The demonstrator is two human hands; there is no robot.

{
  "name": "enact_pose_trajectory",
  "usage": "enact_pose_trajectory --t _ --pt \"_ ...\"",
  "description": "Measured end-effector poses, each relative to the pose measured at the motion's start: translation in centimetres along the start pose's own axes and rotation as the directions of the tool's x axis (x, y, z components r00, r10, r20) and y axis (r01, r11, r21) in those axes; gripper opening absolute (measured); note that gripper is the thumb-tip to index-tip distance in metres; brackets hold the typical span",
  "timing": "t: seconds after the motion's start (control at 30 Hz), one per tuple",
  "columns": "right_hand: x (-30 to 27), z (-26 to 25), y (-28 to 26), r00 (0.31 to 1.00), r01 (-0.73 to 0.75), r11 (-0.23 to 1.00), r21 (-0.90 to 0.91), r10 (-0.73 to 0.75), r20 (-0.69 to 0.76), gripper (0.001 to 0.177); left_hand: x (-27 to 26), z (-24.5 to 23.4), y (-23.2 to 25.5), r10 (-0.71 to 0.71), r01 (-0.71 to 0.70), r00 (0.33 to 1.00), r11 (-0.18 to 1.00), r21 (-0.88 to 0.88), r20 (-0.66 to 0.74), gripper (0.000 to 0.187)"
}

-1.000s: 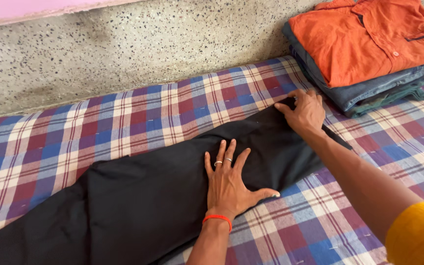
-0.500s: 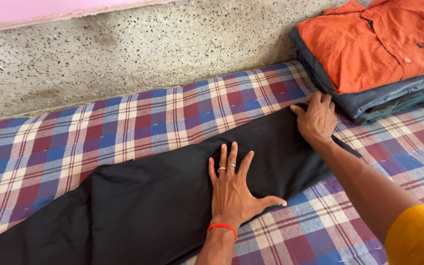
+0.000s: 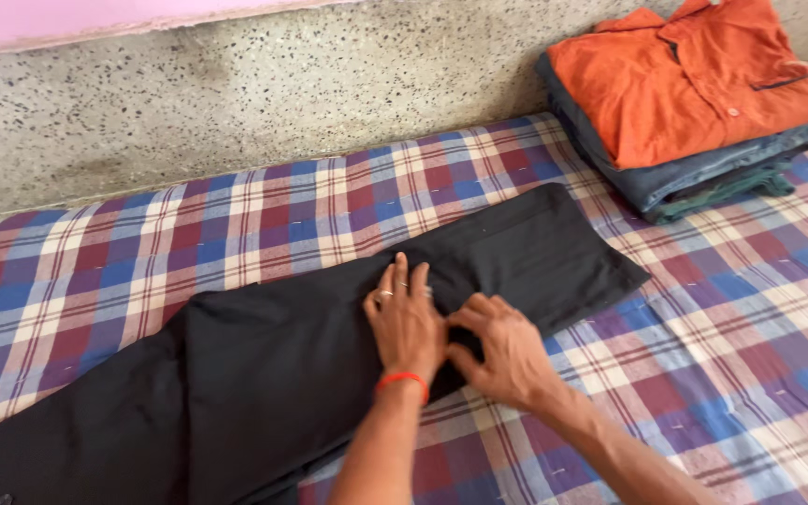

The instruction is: The person folds black trousers on a bed. They align the legs, smooth the fabric by hand, and fold the garment multiple times into a flat rectangular shape before placing it on a stack of other clothes.

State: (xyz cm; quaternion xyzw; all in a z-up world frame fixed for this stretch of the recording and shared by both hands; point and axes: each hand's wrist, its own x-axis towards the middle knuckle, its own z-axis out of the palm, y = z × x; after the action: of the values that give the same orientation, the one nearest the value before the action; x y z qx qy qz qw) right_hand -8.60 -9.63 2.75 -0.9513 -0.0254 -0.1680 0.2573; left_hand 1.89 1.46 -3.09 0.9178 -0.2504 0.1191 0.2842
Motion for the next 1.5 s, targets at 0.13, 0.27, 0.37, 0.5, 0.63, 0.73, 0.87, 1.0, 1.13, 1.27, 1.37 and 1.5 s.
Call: enact_pose_trajectory --t 0.13,0.27,0.37,0.5,0.63,0.73,0.87,1.0,1.13,1.27,1.37,1.5 --pt "-1.3 -1.6 -4.5 0.981 -0.016 1.000 -0.013 0.018 0.194 0.049 2.8 -2.5 -4.2 0.096 -0.099 0.986 0.995 0.019 0.137 0.058" --pt "-2.4 -0.6 -6.2 0.976 0.023 0.998 -0.064 -0.009 0.219 0.053 4.0 -2.9 -5.7 -0.007 0.000 0.998 0.991 0.133 0.057 0.057" --pt "-2.8 1.8 -7.0 0.998 0.055 0.983 -0.176 -0.050 0.033 0.038 4.1 -3.3 -6.1 -0.063 0.058 0.998 0.968 0.242 0.013 0.045" --pt "-3.6 4.1 -6.6 0.985 0.173 0.919 -0.355 -0.161 0.064 0.030 4.1 -4.4 -6.6 -0.180 0.159 0.983 0.936 0.313 0.039 0.035" --pt "-4.1 5.1 -6.1 0.991 0.136 0.952 -0.274 -0.129 0.041 0.029 5.1 -5.7 -8.0 -0.198 0.152 0.974 0.932 0.329 0.113 0.035" --pt "-3.9 5.3 -6.7 0.986 0.147 0.968 -0.202 -0.159 -0.045 0.023 7.1 -6.3 -8.6 -0.198 0.088 0.954 0.903 0.420 0.227 0.039" --pt "-4.2 6.6 -8.4 0.967 0.237 0.964 -0.120 -0.246 -0.068 0.029 9.1 -9.7 -9.6 -0.332 0.009 0.819 0.824 0.567 0.469 0.049" --pt "-4.3 7.8 -10.3 0.951 0.309 0.951 -0.002 -0.309 -0.031 0.026 8.0 -12.0 -8.2 -0.254 -0.026 0.909 0.755 0.656 0.329 0.065" --pt "-2.2 5.4 -7.7 0.992 0.062 0.938 0.341 -0.095 0.081 0.022 2.9 -9.8 -4.7 0.076 -0.084 0.996 0.944 0.320 0.038 0.040" --pt "1.5 4.4 -2.8 0.960 -0.139 0.960 0.245 0.192 -0.206 0.039 -1.9 -6.0 -2.3 -0.113 0.113 0.991 0.994 -0.004 -0.067 0.033" --pt "3.0 6.3 -1.6 0.989 0.123 0.990 -0.072 -0.128 -0.067 0.051 -3.7 -4.1 -2.7 0.002 0.024 0.985 0.988 0.151 -0.173 0.050" --pt "4.4 6.0 0.8 0.984 0.148 0.965 -0.215 -0.121 0.134 0.068 -3.5 -3.6 -4.2 -0.016 0.030 0.998 0.965 0.261 -0.054 0.061"
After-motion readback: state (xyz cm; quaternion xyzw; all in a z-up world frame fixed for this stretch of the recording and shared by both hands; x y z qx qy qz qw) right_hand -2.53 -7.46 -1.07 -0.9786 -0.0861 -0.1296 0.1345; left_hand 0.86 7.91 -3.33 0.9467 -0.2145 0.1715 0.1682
